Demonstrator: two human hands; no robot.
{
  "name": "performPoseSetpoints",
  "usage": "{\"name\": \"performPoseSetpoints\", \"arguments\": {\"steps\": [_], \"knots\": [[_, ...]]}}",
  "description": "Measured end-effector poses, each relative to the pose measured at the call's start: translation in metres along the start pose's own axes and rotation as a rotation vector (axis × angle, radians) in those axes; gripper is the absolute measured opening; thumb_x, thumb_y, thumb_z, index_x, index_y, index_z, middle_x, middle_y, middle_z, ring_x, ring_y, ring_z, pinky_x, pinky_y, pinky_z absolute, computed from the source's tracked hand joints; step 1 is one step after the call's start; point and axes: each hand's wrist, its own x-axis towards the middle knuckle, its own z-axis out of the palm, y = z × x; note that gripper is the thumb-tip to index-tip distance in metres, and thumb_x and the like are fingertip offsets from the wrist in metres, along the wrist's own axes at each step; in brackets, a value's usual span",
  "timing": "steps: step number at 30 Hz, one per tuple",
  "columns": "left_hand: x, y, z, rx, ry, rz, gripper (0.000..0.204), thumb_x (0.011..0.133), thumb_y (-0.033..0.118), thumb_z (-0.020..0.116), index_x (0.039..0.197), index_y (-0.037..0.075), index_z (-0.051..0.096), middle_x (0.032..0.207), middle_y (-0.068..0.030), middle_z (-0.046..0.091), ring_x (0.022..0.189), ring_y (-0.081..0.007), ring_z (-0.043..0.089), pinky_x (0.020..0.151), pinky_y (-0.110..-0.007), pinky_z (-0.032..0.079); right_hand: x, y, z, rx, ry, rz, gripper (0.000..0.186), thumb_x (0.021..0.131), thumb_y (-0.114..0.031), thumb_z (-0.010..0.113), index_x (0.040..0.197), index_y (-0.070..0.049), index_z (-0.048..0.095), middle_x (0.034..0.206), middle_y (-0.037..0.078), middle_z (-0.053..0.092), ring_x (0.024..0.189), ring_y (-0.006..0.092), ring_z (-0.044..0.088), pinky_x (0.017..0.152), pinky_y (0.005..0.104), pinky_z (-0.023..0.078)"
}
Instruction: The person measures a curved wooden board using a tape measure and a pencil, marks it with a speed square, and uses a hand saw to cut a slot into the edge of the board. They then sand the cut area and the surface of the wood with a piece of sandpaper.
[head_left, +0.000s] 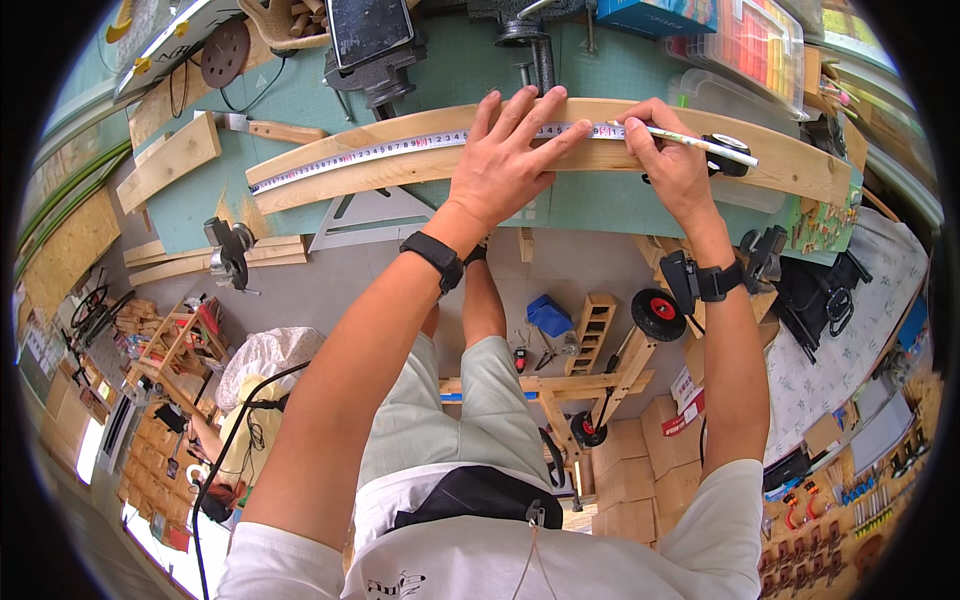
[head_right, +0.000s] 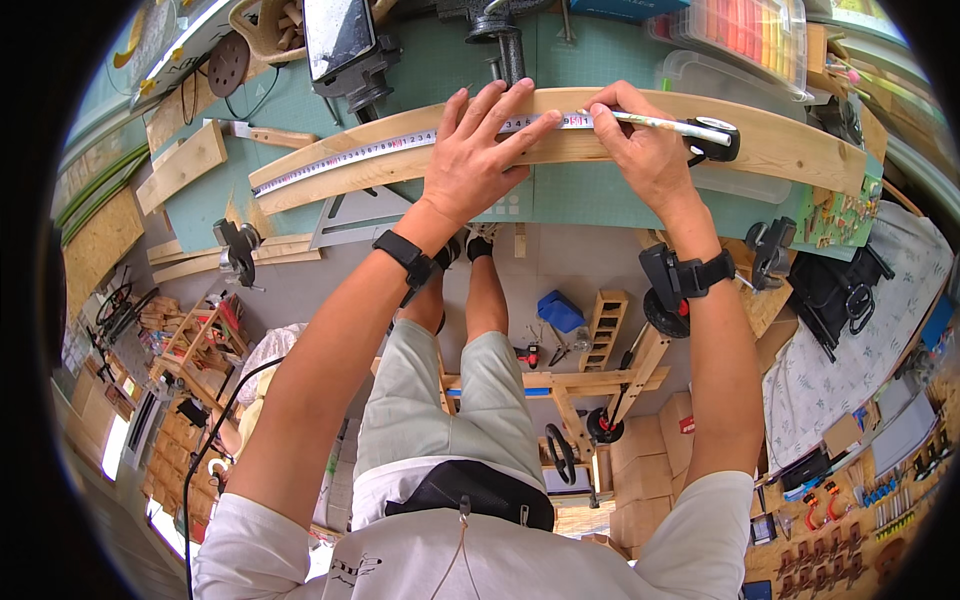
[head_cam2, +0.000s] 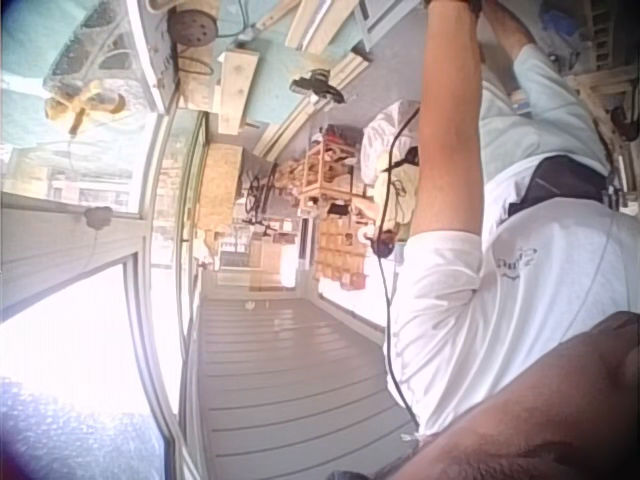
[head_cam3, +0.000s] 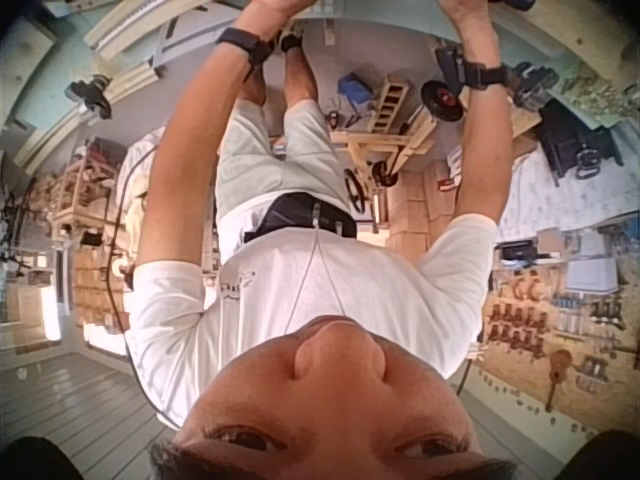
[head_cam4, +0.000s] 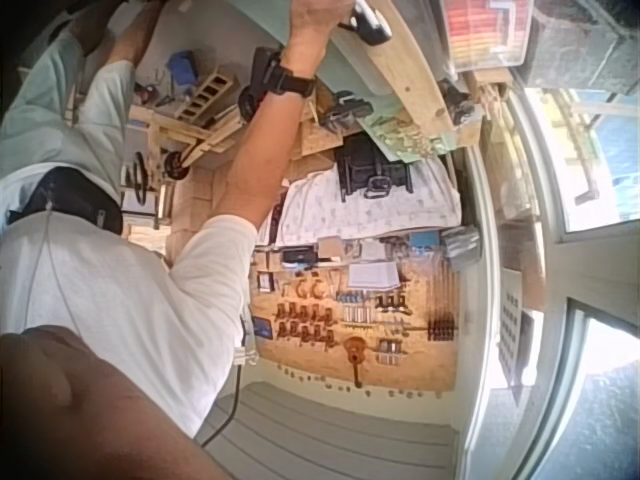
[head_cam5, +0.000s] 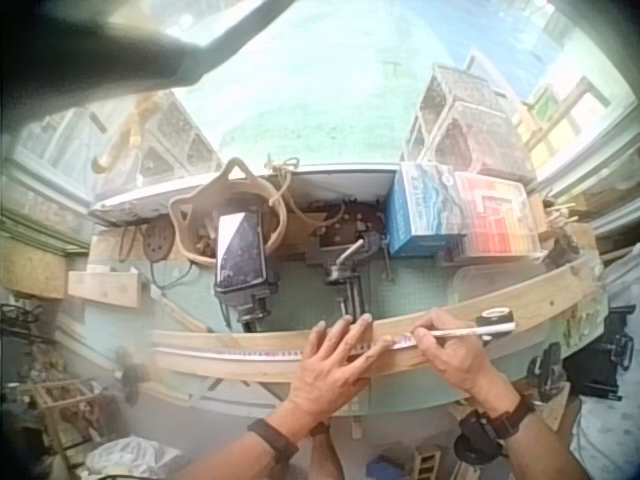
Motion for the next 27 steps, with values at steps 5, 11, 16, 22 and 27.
{"name": "performPoseSetpoints", "arguments": {"steps": [5, 11, 16, 22, 27], "knots": [[0.000, 0.000, 0.001, 0.008, 0.001, 0.001, 0.093, 0.061, 0.019, 0.088, 0.146, 0.041, 0.054, 0.154, -0.0013, 0.051, 0.132, -0.0267, 0.054, 0.114, -0.051, 0.037, 0.000, 0.001, 0.000, -0.024, -0.013, 0.009, 0.018, 0.106, -0.018, 0.056, 0.104, -0.002, 0.065, 0.076, -0.003, 0.054, 0.070, 0.0042, 0.047, 0.063, 0.0219, 0.040], [0.000, 0.000, -0.001, 0.001, -0.007, -0.005, 0.095, 0.060, 0.020, 0.089, 0.146, 0.042, 0.054, 0.154, -0.0013, 0.050, 0.132, -0.0268, 0.054, 0.114, -0.051, 0.037, 0.001, 0.001, 0.001, 0.001, -0.005, 0.031, 0.021, 0.104, -0.024, 0.059, 0.102, -0.004, 0.063, 0.077, 0.001, 0.058, 0.070, 0.0088, 0.050, 0.064, 0.0269, 0.044], [0.002, 0.002, 0.000, 0.002, -0.004, 0.003, 0.095, 0.059, 0.020, 0.089, 0.145, 0.041, 0.055, 0.154, -0.0014, 0.051, 0.132, -0.0270, 0.054, 0.114, -0.051, 0.037, 0.001, 0.000, -0.005, -0.015, -0.019, 0.041, 0.019, 0.105, -0.021, 0.058, 0.105, -0.002, 0.064, 0.080, 0.003, 0.061, 0.075, 0.0083, 0.055, 0.068, 0.0256, 0.047], [-0.004, -0.002, -0.004, -0.004, -0.024, -0.013, 0.090, 0.063, 0.021, 0.088, 0.145, 0.040, 0.056, 0.156, -0.0028, 0.049, 0.134, -0.0281, 0.053, 0.115, -0.051, 0.037, -0.067, -0.026, 0.023, -0.142, 0.214, -0.132, 0.015, 0.100, -0.008, 0.062, 0.113, -0.002, 0.067, 0.096, 0.013, 0.067, 0.086, 0.0236, 0.067, 0.076, 0.0327, 0.053], [0.000, -0.001, -0.008, -0.010, -0.020, -0.005, 0.089, 0.063, 0.021, 0.087, 0.145, 0.038, 0.056, 0.156, -0.0036, 0.049, 0.135, -0.0288, 0.052, 0.115, -0.052, 0.036, -0.129, 0.046, 0.069, -0.145, 0.213, 0.265, 0.041, 0.097, 0.000, 0.056, 0.138, -0.003, 0.055, 0.118, 0.016, 0.064, 0.099, 0.0293, 0.066, 0.081, 0.0365, 0.056]]}}
